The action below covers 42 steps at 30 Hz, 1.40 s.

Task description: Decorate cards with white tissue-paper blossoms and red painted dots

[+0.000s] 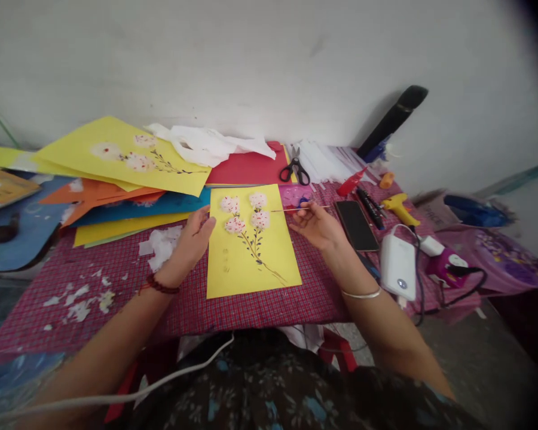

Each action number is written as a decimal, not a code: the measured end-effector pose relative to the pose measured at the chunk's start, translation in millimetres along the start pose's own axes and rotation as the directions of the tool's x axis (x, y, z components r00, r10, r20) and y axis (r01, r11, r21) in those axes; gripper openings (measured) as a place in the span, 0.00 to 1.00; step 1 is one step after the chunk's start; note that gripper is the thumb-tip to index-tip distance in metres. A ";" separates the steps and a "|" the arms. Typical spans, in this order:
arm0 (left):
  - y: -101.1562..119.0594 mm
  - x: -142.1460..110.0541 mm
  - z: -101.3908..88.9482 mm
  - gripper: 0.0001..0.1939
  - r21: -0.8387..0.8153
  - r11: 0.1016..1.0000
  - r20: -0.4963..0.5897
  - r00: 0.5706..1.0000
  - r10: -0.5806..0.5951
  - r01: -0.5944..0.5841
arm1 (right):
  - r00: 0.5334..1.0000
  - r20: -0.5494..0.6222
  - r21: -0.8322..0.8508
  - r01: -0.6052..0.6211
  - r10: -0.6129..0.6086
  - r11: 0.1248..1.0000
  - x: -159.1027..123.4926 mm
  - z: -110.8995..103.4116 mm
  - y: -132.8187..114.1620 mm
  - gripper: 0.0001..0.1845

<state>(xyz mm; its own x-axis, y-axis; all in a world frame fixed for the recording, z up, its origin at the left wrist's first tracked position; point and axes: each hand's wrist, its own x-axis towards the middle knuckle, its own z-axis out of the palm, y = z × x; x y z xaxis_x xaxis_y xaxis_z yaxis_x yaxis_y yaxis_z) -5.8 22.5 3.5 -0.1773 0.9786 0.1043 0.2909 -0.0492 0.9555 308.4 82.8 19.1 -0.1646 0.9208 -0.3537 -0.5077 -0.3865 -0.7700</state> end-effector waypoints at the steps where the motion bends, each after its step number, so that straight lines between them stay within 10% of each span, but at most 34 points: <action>1: 0.1 1.1 2.2 0.25 -0.046 0.998 0.005 0.999 -0.041 0.041 | 1.000 -0.004 0.008 -0.008 0.008 1.000 -1.2 -0.9 0.7 0.09; 9: 9.4 9.4 7.1 0.37 -0.301 0.930 -0.156 0.952 -0.265 0.210 | 1.000 -0.011 0.074 -0.021 0.022 0.997 -7.4 -6.0 7.0 0.10; 14: 6.1 6.6 5.5 0.24 -0.376 0.834 0.209 0.914 -0.349 0.404 | 0.999 0.035 0.065 -0.039 0.037 0.997 -7.9 -9.7 10.3 0.10; 42: -2.0 -8.1 3.1 0.20 -0.124 0.984 0.096 0.989 -0.113 0.124 | 0.991 0.064 0.006 0.115 -0.115 0.993 -14.5 0.4 18.3 0.10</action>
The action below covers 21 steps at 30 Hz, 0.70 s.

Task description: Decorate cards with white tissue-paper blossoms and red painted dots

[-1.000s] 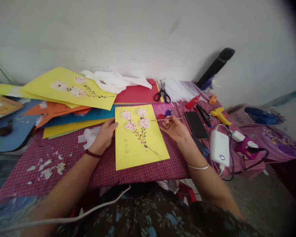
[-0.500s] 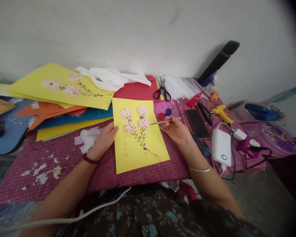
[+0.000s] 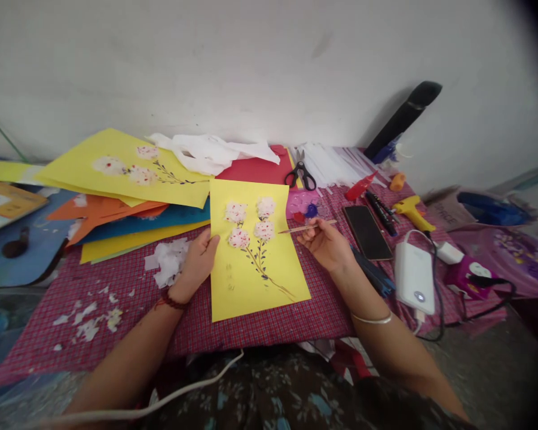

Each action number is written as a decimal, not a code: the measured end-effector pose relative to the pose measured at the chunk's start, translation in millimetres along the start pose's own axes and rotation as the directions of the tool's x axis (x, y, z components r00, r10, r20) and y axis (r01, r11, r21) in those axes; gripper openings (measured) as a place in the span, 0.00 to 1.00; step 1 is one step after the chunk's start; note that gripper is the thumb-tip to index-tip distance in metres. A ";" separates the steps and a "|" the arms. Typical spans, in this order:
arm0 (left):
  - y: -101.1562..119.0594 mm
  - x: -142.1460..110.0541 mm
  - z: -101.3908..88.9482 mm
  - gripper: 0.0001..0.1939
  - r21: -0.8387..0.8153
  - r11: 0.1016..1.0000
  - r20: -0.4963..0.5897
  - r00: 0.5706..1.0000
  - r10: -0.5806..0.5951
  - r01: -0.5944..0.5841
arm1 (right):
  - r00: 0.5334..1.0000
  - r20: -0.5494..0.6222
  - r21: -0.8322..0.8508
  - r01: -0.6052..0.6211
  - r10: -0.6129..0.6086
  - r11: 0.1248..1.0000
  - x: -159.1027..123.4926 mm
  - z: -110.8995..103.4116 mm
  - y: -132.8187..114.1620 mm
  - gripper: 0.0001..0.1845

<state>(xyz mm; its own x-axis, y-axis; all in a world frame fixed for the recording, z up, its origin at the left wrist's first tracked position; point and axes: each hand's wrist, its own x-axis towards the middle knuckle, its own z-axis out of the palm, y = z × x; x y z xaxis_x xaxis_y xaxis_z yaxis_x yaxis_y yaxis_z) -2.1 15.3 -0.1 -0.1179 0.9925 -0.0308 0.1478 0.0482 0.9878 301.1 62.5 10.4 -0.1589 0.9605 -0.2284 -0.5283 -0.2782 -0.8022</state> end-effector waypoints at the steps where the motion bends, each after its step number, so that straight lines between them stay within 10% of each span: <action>1: 0.5 -0.2 1.3 0.20 -0.009 1.000 -0.007 1.000 -0.011 0.011 | 0.999 0.003 -0.026 0.038 -0.038 0.999 -2.0 3.4 1.5 0.11; 8: -5.1 -0.2 2.7 0.21 -0.021 1.000 -0.020 1.000 0.008 -0.008 | 0.924 0.093 -0.369 0.378 -0.371 0.849 -19.4 33.4 -12.2 0.17; 13: -6.8 1.1 0.4 0.20 -0.104 0.993 -0.039 0.998 -0.054 0.049 | 0.709 -0.038 -0.561 0.568 -0.704 0.603 5.2 17.6 -55.8 0.16; 21: -0.8 2.7 1.5 0.18 -0.154 0.985 -0.098 0.991 -0.092 0.076 | 0.715 -0.026 -0.707 0.481 -0.698 0.519 46.8 -12.8 -38.5 0.22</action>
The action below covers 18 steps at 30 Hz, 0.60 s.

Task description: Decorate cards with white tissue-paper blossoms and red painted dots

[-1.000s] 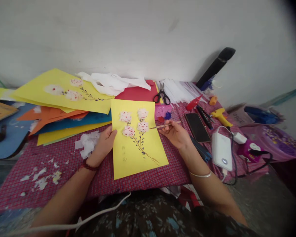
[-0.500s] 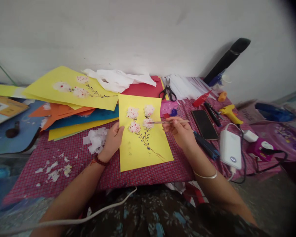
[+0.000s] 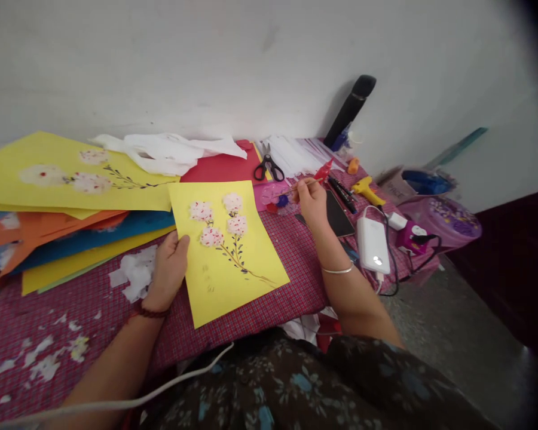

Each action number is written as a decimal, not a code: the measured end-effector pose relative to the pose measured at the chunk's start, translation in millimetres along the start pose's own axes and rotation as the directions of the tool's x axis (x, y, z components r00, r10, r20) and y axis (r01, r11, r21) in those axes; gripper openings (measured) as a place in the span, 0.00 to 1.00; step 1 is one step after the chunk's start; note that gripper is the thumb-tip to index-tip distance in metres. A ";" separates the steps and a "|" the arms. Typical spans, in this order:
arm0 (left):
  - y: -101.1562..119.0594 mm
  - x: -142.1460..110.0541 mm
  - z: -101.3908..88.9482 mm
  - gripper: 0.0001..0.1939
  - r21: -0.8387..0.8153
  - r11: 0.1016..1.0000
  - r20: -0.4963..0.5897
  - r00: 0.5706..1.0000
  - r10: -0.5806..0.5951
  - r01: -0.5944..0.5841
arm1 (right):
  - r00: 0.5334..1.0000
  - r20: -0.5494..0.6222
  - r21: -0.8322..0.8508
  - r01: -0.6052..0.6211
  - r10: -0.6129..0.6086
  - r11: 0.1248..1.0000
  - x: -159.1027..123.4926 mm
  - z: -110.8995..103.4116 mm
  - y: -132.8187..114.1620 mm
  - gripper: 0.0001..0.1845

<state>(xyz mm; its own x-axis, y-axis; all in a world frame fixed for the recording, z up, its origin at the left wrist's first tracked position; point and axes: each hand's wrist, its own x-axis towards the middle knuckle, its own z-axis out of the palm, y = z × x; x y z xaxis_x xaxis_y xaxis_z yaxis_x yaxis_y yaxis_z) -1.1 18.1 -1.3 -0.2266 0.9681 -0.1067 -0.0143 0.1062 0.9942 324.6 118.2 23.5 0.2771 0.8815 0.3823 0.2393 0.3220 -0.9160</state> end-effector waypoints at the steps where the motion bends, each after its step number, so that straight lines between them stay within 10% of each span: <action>1: 0.8 0.5 0.2 0.18 -0.013 1.000 -0.008 1.000 -0.004 0.004 | 1.000 0.005 -0.004 -0.007 0.007 1.000 -1.9 1.4 4.3 0.22; 12: 1.0 2.2 0.7 0.18 -0.083 0.996 0.012 0.999 -0.036 0.036 | 0.996 0.079 -0.088 -0.034 0.041 0.996 -9.9 0.4 20.9 0.19; 18: -1.2 0.8 1.8 0.18 -0.001 0.999 0.029 0.999 0.044 -0.044 | 1.000 0.014 0.056 0.017 -0.018 0.998 -18.5 0.8 -8.6 0.19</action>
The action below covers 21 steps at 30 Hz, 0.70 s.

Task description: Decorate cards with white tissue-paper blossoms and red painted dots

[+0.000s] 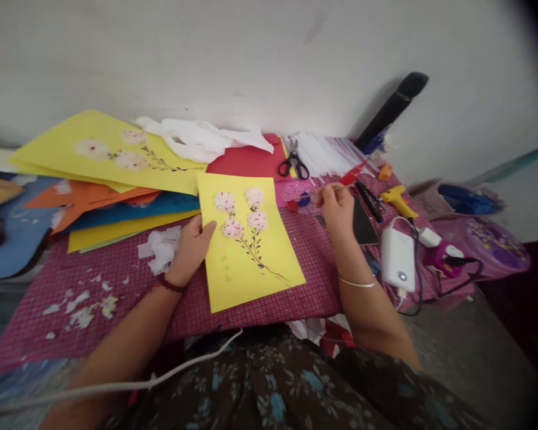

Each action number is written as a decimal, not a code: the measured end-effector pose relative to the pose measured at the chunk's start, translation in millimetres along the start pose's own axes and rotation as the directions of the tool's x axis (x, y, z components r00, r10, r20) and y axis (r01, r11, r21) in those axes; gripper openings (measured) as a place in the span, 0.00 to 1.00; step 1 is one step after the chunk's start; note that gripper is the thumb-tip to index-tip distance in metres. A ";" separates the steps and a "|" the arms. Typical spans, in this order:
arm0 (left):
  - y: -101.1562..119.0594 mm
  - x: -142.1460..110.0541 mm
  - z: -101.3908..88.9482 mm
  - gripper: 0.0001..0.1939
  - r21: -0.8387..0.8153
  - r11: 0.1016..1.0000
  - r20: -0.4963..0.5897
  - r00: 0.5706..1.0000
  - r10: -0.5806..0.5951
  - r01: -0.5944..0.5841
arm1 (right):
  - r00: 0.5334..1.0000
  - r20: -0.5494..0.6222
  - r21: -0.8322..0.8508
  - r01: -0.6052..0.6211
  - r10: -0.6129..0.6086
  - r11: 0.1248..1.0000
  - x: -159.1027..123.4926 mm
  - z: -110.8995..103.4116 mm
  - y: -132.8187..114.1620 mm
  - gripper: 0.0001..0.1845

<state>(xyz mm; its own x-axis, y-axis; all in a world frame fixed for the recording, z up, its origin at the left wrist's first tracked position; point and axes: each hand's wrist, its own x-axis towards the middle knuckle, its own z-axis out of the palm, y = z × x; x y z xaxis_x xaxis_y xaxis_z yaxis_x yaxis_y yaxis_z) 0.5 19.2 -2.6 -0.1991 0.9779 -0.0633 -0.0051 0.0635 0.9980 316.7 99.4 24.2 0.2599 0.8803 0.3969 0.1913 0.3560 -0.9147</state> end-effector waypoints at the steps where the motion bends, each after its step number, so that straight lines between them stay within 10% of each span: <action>1: -0.5 0.1 0.3 0.18 0.005 1.000 -0.003 1.000 0.018 -0.018 | 1.000 0.003 0.036 0.014 -0.014 0.999 -3.6 2.8 -8.6 0.19; 9: 3.7 -3.8 1.9 0.13 0.152 0.977 -0.039 0.987 0.156 -0.148 | 0.949 0.314 0.196 -0.060 -0.005 0.979 -58.9 57.4 -61.5 0.16; 21: 2.4 -6.0 3.5 0.06 0.251 0.940 -0.024 0.969 0.244 -0.231 | 0.908 0.419 0.149 -0.041 -0.026 0.988 -82.8 78.2 -42.7 0.16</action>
<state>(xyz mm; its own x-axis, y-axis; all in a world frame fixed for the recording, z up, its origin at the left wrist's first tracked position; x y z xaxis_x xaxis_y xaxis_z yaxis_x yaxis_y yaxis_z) 5.1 14.1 0.1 -0.2173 0.9589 0.1827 0.2875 -0.1160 0.9507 212.9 35.9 24.4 -0.1652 0.9212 0.3522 0.0375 0.3627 -0.9311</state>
